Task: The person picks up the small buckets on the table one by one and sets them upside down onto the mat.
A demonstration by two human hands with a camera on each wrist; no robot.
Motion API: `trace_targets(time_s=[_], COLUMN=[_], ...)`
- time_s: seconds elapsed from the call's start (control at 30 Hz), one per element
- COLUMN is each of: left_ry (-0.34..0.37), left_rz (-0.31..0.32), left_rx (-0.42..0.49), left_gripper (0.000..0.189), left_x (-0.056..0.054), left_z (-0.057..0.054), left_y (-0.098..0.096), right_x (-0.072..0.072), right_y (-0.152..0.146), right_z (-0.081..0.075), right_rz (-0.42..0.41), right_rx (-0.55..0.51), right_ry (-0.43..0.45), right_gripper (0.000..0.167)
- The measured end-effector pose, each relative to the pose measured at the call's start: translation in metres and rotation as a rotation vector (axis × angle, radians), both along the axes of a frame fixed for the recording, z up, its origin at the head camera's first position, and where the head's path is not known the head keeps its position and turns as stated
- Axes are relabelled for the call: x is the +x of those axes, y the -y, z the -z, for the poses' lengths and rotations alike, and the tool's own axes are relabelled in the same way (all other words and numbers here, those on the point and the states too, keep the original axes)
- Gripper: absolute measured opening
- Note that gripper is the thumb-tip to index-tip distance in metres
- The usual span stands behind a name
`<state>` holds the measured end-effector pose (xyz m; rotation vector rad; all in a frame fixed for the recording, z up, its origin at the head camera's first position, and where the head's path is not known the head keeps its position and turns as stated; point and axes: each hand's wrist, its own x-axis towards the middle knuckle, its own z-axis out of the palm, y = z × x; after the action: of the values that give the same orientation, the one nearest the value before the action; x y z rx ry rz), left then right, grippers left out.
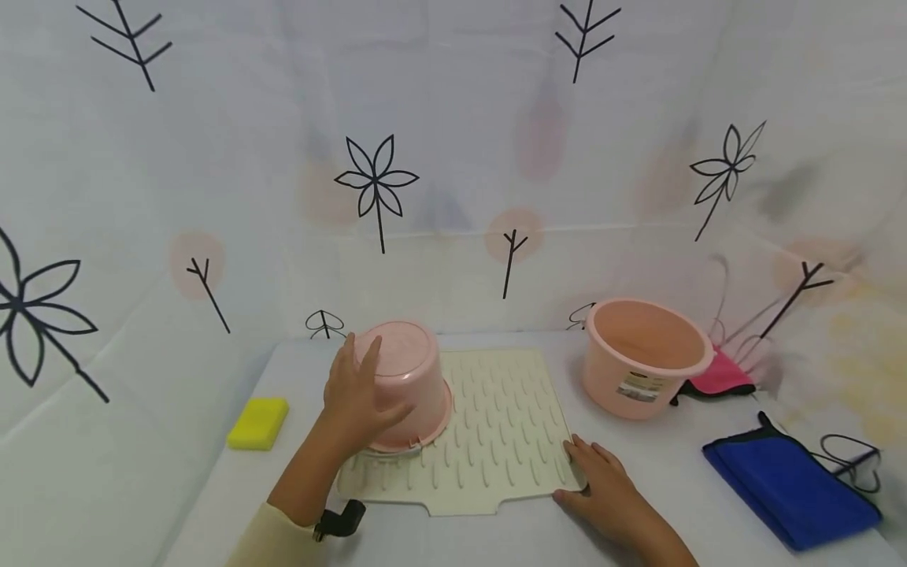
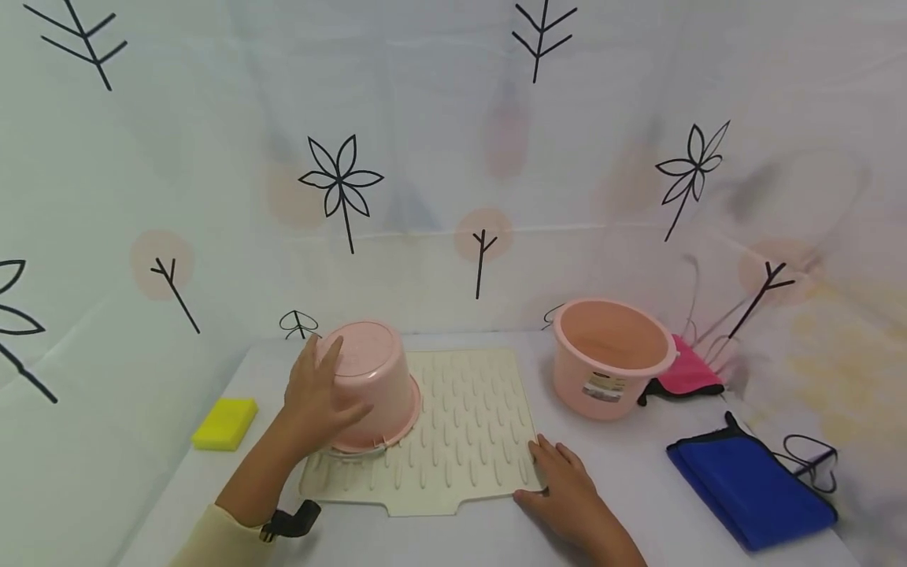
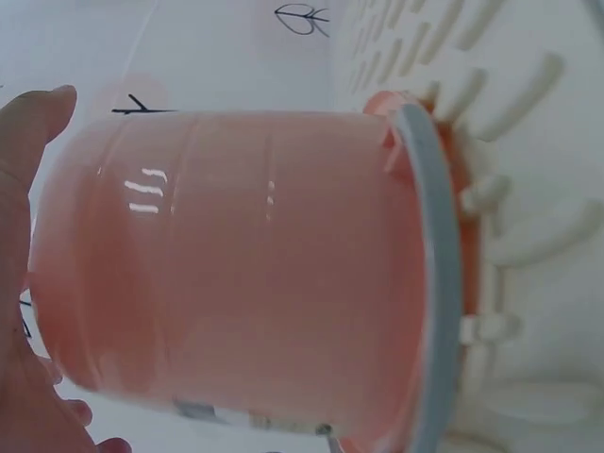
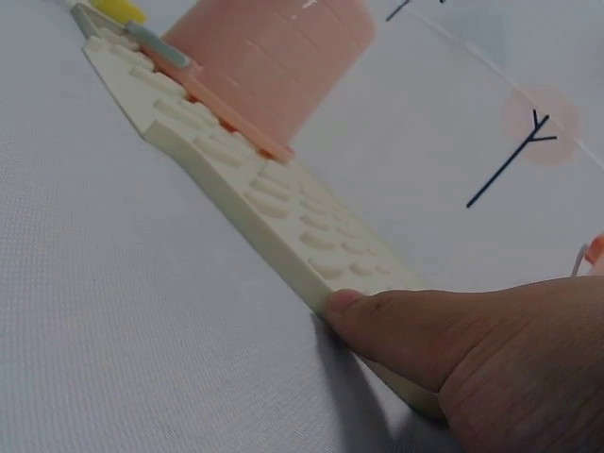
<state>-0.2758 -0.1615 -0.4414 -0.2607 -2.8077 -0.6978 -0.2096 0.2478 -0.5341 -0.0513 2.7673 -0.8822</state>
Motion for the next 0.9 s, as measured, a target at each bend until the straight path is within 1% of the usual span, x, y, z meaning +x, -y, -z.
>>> trace_targets(time_s=[0.13, 0.2, 0.33, 0.57, 0.7, 0.8, 0.9], left_ry=[0.052, 0.09, 0.164, 0.29, 0.342, 0.372, 0.387], left_rz=[-0.06, -0.072, -0.066, -0.054, -0.034, -0.011, 0.003], left_rx=[0.081, 0.108, 0.128, 0.1, 0.11, 0.172, 0.227], left_gripper=[0.124, 0.127, 0.13, 0.125, 0.125, 0.124, 0.123], left_x=[0.014, 0.021, 0.034, 0.053, 0.059, 0.061, 0.062], left_z=[0.012, 0.017, 0.027, 0.048, 0.059, 0.067, 0.074], left_y=[0.011, 0.018, 0.032, 0.045, 0.048, 0.05, 0.053], right_x=[0.001, 0.001, 0.0, 0.001, 0.001, 0.001, 0.001], right_y=[-0.002, -0.002, -0.001, -0.001, -0.002, -0.001, -0.001], right_z=[-0.002, -0.002, 0.0, 0.006, 0.005, 0.003, 0.002], right_rz=[0.0, 0.002, 0.007, 0.001, 0.005, 0.005, -0.005], right_rx=[0.011, 0.012, -0.001, -0.018, -0.013, -0.006, -0.007], right_ry=[-0.006, -0.005, 0.001, -0.012, -0.011, -0.014, -0.023], right_gripper=[0.105, 0.105, 0.106, 0.106, 0.106, 0.106, 0.105])
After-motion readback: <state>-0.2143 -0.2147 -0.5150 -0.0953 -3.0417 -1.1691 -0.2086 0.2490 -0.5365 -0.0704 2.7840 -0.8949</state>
